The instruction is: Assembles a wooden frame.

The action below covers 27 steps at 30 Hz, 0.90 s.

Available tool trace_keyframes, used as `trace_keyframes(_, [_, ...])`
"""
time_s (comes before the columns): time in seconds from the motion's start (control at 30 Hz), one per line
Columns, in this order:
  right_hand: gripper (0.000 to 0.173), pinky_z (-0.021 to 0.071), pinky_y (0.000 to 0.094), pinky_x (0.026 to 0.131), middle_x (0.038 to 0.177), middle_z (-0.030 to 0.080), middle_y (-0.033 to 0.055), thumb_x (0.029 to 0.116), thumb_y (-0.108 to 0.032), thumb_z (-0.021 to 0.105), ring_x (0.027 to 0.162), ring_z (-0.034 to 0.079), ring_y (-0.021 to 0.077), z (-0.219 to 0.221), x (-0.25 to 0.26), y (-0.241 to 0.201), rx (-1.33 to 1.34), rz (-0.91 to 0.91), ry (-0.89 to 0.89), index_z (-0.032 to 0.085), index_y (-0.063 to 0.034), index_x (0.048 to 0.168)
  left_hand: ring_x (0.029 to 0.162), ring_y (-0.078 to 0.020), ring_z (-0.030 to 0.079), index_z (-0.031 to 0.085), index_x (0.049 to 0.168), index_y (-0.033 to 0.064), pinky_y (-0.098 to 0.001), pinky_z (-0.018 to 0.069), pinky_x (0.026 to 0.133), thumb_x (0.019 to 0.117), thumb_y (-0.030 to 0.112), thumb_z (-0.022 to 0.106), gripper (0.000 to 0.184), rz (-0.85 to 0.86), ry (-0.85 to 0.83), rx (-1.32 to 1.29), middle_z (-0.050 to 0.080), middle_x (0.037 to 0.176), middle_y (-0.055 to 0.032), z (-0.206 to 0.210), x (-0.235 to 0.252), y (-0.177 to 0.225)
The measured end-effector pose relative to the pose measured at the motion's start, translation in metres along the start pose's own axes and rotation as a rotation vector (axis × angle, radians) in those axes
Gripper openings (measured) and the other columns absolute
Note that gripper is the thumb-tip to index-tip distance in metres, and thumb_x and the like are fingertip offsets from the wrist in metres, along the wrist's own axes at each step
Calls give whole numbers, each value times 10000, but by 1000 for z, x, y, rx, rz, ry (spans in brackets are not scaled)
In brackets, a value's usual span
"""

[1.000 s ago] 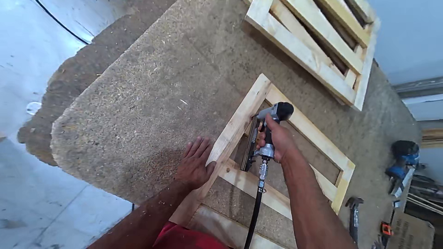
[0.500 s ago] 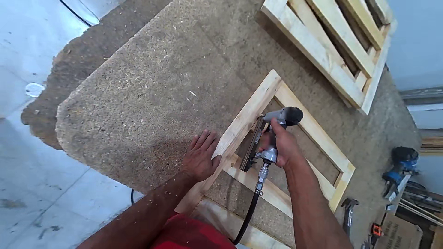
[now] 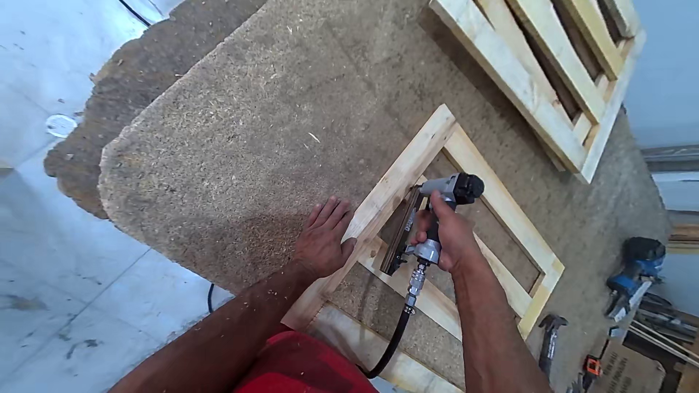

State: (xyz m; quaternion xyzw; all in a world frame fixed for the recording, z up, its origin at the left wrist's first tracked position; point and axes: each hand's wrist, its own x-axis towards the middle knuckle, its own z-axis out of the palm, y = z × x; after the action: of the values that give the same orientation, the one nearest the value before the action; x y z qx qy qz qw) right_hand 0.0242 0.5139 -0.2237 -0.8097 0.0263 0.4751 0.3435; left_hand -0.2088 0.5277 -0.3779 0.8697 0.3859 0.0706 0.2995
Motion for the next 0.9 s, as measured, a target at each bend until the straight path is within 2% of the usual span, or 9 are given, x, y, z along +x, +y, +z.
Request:
trace_keyframes(0.13, [603,594,412,543,613,499,15,1003,-665,477,487,550,168,1,-5,8,-19,0,-14,604,-76,1012,1596,-227,142,490,1540,223,-515,115,1293,1010,540,398,625,-5,-14,-12,291,1695,24,0,1,0])
trace_keyframes(0.43, [605,605,423,543,626,530,36,996,-660,502,494,577,186,9,-11,16,-48,-24,32,609,-65,1021,1594,-225,155,528,1511,211,-511,127,1293,1015,530,395,604,14,23,-9,305,1689,20,2,-1,-1])
trace_keyframes(0.57, [604,598,425,548,620,514,24,987,-676,502,491,556,177,1,-17,17,-49,-19,-9,614,-83,992,1595,-226,153,530,1509,205,-513,123,1295,1020,516,395,595,24,35,-24,304,1690,23,4,-4,-1])
trace_keyframes(0.63, [637,592,418,532,615,513,26,968,-716,489,480,553,174,-7,-34,24,-37,-6,-54,612,-95,1033,1595,-226,153,535,1505,205,-512,118,1296,1023,505,385,587,26,41,-23,312,1686,25,3,-1,-1])
trace_keyframes(0.77, [563,600,407,521,596,523,69,1056,-567,450,459,561,196,-15,-65,60,19,0,-49,628,-37,1119,1587,-224,186,544,1497,210,-509,129,1292,1025,492,384,573,18,44,-22,341,1674,26,3,-2,-1])
trace_keyframes(0.9, [525,609,404,527,594,529,78,1067,-523,468,460,573,200,-9,-74,82,38,18,-39,627,-26,1129,1586,-230,193,547,1496,210,-514,120,1293,1028,491,377,571,33,50,-34,351,1669,18,4,-1,-2])
